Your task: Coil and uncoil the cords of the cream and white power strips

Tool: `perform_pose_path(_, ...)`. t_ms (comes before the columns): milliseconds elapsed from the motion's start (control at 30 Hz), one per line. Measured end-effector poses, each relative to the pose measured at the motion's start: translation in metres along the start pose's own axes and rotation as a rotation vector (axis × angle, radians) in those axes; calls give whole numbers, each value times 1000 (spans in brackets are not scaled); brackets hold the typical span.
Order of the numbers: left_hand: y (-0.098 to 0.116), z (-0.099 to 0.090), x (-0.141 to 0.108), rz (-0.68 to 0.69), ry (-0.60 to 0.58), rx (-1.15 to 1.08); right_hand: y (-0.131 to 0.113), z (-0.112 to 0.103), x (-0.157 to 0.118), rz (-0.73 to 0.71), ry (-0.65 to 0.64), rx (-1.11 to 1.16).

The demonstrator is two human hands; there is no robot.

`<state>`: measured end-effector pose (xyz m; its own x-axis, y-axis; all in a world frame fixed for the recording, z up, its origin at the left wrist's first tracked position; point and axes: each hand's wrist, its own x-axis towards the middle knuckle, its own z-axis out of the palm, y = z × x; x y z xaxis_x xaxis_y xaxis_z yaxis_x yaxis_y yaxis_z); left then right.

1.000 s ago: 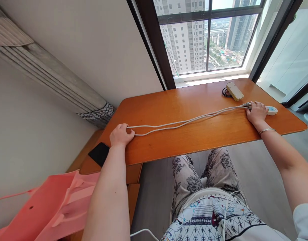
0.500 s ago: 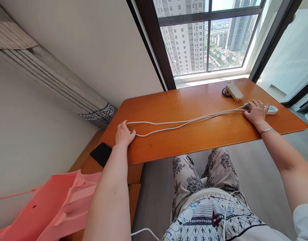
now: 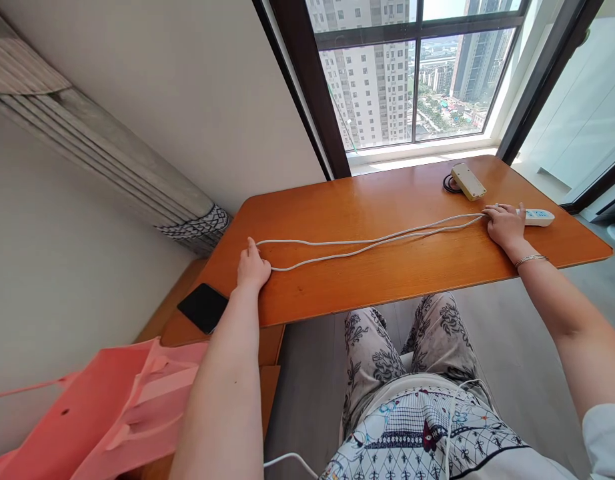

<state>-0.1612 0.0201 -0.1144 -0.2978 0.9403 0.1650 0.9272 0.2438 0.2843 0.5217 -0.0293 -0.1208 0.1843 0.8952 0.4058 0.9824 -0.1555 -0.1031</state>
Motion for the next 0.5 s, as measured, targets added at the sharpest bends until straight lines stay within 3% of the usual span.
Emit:
perform_pose_path(367,1,-4,4,-45,-31,99,1,2,0,57,25,47)
perform_pose_path(500,13,-4,-3,-31,141,30,1,3,0,35,23,42)
